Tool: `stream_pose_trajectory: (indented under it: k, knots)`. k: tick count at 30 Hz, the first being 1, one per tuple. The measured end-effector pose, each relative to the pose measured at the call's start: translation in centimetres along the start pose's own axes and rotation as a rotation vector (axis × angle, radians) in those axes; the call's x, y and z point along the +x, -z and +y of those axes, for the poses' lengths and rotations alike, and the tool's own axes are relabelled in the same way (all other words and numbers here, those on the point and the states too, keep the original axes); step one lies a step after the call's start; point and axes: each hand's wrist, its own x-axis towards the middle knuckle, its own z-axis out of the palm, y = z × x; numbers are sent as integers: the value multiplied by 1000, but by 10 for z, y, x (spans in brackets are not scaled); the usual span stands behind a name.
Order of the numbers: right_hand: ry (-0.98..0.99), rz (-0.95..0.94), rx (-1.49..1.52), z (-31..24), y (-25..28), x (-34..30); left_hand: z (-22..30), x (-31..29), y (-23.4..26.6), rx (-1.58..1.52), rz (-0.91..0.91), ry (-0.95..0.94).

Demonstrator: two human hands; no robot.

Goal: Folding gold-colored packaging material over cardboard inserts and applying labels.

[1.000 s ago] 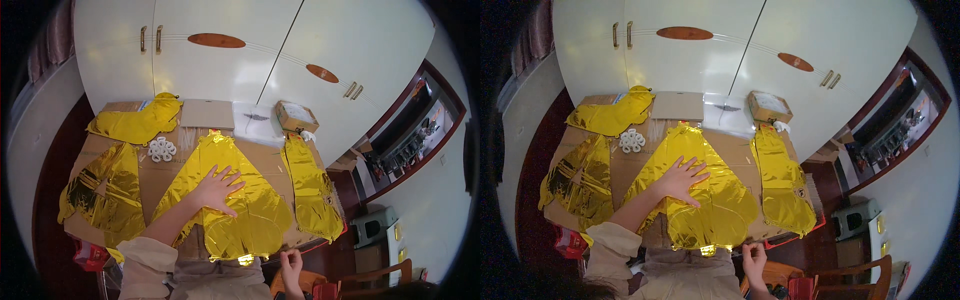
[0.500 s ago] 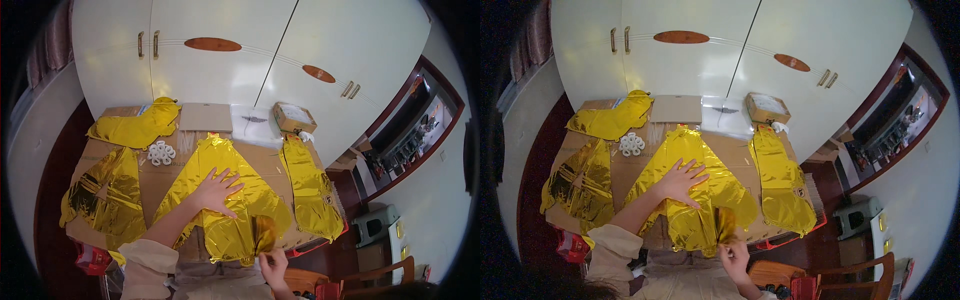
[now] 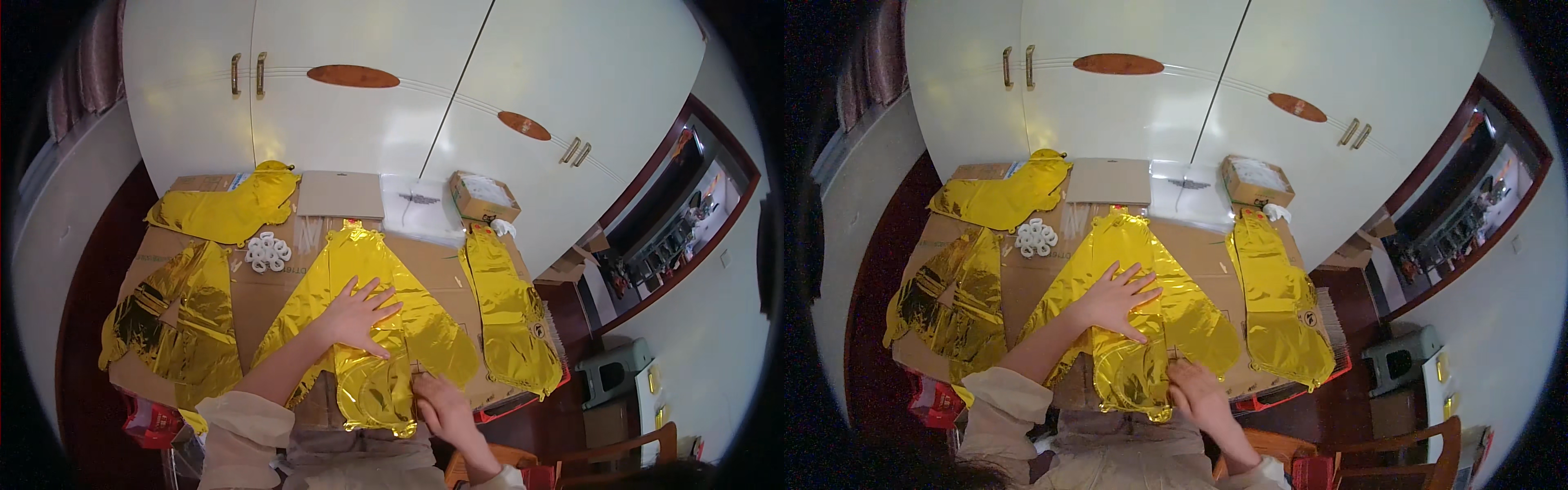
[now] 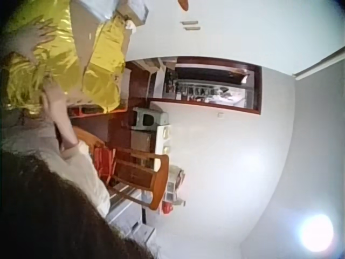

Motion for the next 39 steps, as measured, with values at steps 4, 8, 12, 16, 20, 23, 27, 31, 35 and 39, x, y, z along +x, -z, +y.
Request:
stream_pose_trajectory:
  k: [4, 8, 12, 16, 20, 23, 27, 31, 35, 39]
  knots:
    - [91, -54, -197, 19, -3, 23, 0, 1, 1, 2, -11, 6]
    - [136, -93, -206, 23, -12, 29, -1, 2, -2, 17, 32, -22]
    - [155, -162, -205, 26, -15, 27, -1, 1, -3, 19, 36, -26]
    - [164, -221, -225, 25, -7, 32, -1, 1, -1, 24, 18, -23]
    - [196, -331, -308, 36, -1, 41, 0, 1, 1, 16, 16, -21]
    - [174, -438, -379, 40, 2, 54, -1, 1, -3, 9, 28, -22]
    - [175, -531, -424, 42, 3, 63, -1, 1, -4, 21, 26, -20]
    - [174, -519, -409, 48, 1, 59, 2, 3, -2, 67, 15, -31]
    - [185, -525, -413, 48, 0, 60, -2, 7, -7, 60, -26, -102]
    - [162, -551, -413, 47, 0, 59, 4, 11, -9, 12, -126, -131]
